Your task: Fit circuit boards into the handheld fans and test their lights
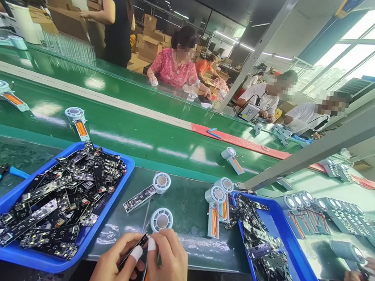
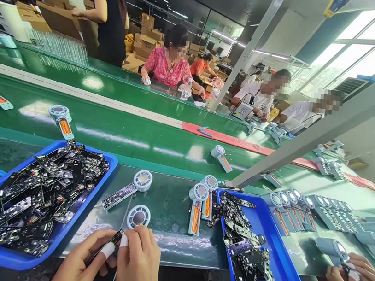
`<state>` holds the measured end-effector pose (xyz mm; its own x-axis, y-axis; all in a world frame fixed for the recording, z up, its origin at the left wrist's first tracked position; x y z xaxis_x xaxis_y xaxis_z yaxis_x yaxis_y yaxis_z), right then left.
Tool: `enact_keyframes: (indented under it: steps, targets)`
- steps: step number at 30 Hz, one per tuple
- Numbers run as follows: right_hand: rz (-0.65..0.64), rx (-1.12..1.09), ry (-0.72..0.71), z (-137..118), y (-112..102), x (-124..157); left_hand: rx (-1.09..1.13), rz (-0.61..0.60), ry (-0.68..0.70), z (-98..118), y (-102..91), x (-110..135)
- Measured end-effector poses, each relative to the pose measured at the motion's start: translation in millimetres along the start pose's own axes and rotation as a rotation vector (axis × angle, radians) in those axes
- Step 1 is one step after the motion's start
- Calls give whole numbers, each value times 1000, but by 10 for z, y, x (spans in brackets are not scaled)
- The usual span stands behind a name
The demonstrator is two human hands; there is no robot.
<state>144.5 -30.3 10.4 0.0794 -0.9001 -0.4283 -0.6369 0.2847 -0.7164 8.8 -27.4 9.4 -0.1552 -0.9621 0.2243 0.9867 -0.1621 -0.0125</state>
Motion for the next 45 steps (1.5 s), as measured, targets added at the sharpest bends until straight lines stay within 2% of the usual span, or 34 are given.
enact_keyframes:
  steps: [3,6,10,12,17,20,25,29,31,36,40,45]
  targets:
    - [-13,74,-27,1,-11,-2,-56,20,52,-58,-2,17]
    - [-33,87,-22,1,-10,-8,-184,56,161,-139,-5,26]
    - [31,70,-18,11,47,19,-293,95,285,-223,4,19]
    - [80,60,-15,24,102,49,-280,90,274,-248,11,17]
    - [166,27,-6,53,202,92,-181,12,111,-226,-2,28]
    - [59,-72,23,71,157,55,-95,-41,61,-146,-66,-2]
    - [-173,-336,117,125,-45,-53,-10,-269,-28,-20,-208,-130]
    - [-251,-426,88,147,-135,-99,-41,-343,-19,54,-272,-198]
    - [-248,-472,108,151,-127,-101,-52,-377,-30,78,-289,-215]
    - [-210,-502,183,151,-79,-110,-31,-389,-32,52,-327,-237]
    - [-274,-542,250,172,-209,-175,0,-363,-30,-16,-314,-234]
    - [-322,-626,481,182,-369,-109,39,-252,-77,0,-211,-124]
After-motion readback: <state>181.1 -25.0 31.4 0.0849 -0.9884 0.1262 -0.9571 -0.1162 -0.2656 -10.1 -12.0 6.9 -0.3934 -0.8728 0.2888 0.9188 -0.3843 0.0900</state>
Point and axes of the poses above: each hand's wrist, its own x-axis away from the middle knuckle, its own y-axis out of the palm, z = x × y, the point moved 1 cm from there along -x, towards the middle knuckle, and after that the axes turned 5 degrees about -z, right-handed, at the moved point
